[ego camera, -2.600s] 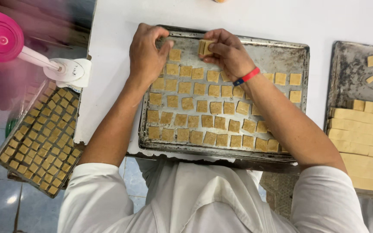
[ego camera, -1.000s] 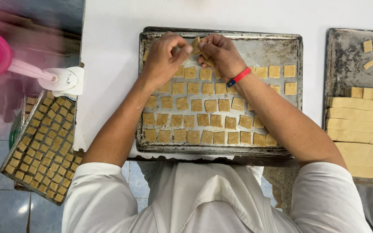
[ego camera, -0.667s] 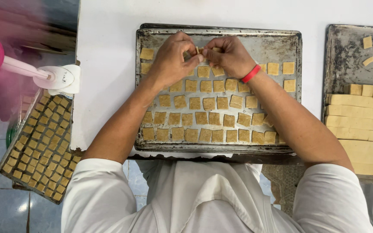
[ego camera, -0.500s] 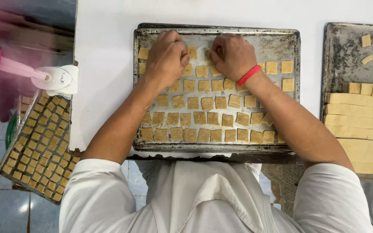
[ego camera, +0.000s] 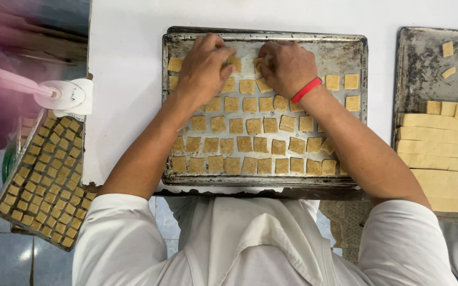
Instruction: The person picks up small squares of dough from one metal tray and places them into rows on another metal tray by hand.
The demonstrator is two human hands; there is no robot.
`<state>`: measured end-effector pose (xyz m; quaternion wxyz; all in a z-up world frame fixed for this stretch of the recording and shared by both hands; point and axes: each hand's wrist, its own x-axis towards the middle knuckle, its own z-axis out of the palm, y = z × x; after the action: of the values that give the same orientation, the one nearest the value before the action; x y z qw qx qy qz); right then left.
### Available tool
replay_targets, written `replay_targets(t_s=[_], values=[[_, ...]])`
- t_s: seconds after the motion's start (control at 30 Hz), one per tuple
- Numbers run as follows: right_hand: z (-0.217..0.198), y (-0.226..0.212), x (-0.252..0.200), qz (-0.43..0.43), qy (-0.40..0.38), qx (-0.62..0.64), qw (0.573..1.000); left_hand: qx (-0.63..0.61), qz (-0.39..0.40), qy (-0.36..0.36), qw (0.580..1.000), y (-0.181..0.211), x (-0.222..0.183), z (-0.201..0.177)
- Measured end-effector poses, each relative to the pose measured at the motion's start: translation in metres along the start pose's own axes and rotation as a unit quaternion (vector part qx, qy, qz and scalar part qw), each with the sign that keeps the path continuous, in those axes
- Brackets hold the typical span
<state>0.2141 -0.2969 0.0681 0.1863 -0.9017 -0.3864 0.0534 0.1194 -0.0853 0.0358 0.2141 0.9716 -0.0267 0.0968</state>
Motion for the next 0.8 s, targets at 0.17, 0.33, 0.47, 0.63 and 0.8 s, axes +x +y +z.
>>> replay_targets(t_s=[0.17, 0.33, 0.47, 0.63, 0.8], values=[[0.01, -0.008, 0.009, -0.031, 0.022, 0.056, 0.998, -0.01, -0.033, 0.003, 0.999, -0.02, -0.008, -0.02], [0.007, -0.012, 0.012, -0.059, 0.047, 0.065, 0.995, 0.025, 0.006, -0.004, 1.0, -0.022, -0.016, -0.028], [0.005, -0.005, 0.008, -0.03, 0.038, 0.058, 0.997, 0.028, 0.001, -0.011, 1.0, -0.021, -0.018, -0.027], [0.002, 0.006, 0.009, -0.016, -0.032, 0.294, 0.955, 0.029, -0.006, 0.034, 0.999, -0.02, -0.011, -0.023], [-0.004, 0.007, 0.006, 0.005, -0.089, 0.489, 0.868, -0.134, 0.01, 0.028, 0.991, 0.003, 0.008, -0.008]])
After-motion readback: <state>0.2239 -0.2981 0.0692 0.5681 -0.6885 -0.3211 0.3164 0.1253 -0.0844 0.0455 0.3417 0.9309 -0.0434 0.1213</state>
